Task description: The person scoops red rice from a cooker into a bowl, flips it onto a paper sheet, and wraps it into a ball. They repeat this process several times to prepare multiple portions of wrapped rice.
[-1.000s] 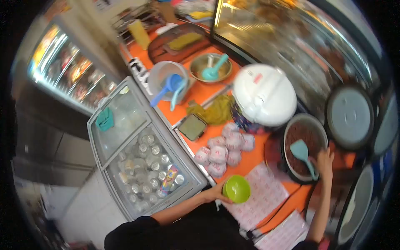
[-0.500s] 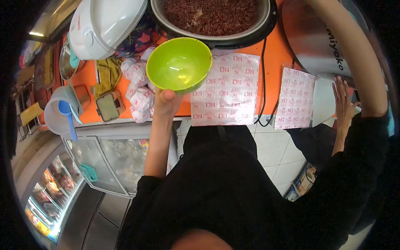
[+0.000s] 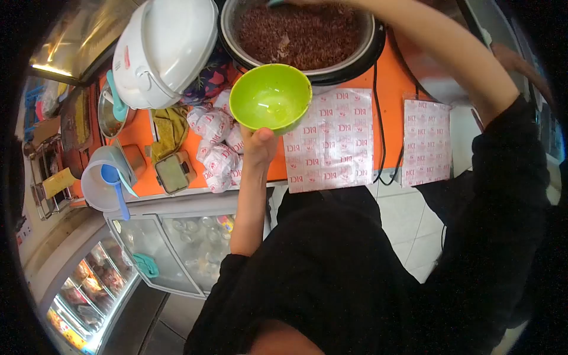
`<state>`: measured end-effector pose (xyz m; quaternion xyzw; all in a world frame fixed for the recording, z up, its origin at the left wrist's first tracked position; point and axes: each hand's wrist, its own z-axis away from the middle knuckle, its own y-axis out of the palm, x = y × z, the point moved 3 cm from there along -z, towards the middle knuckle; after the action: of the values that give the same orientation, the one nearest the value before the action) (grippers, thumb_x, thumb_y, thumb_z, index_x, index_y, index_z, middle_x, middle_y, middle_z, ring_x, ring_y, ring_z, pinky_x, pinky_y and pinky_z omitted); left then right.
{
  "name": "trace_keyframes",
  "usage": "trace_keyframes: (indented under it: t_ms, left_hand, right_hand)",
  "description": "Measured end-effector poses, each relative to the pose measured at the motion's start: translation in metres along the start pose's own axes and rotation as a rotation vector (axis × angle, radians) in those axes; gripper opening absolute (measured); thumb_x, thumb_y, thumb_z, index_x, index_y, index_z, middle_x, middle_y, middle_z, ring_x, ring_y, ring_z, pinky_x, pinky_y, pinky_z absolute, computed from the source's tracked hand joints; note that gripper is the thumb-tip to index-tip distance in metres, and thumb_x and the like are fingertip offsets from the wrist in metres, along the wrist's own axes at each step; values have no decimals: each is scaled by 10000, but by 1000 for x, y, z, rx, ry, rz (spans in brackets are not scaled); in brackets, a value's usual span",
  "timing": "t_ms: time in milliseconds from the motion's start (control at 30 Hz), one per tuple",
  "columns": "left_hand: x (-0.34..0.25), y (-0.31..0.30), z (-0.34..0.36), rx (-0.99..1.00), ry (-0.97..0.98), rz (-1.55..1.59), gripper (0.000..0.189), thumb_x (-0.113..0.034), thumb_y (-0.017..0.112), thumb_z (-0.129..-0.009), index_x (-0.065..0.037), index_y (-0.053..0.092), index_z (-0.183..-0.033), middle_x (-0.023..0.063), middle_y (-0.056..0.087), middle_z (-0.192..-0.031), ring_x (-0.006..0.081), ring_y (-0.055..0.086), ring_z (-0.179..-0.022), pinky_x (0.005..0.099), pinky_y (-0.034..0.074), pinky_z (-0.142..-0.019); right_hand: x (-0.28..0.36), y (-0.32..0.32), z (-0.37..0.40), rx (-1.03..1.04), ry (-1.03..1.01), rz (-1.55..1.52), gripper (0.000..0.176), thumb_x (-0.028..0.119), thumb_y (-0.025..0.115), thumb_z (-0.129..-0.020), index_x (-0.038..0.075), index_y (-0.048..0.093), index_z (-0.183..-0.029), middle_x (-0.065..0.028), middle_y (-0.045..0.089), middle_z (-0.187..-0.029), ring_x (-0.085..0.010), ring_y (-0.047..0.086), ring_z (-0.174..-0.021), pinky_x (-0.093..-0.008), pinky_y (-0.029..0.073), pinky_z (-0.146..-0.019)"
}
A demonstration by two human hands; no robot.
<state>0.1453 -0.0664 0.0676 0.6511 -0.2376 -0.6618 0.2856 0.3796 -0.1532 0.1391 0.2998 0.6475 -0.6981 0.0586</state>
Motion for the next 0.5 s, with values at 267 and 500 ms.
trace_keyframes:
  t_ms: [267,500]
  left_hand:
    - [3,-1,-4,-36,47,76,739,-176,814,-561,-2,426,-1165,83,566,-1032,186,567,-942,304,449,-838]
    - [-7,5,0,57,-61,-79,836,-120,799,-529,-29,354,-1231,94,509,-1112,199,522,-1028,320,417,-897]
  right_hand:
    - [84,-44,33,22,-212,-125,143,177,566,-666,60,608,-595,-82,592,-545,-229,622,-542,-326,479,-479]
    - [13,-40,-4,89,41,250,132,145,588,-690,149,630,-565,-33,626,-614,-159,623,-629,-294,429,-492]
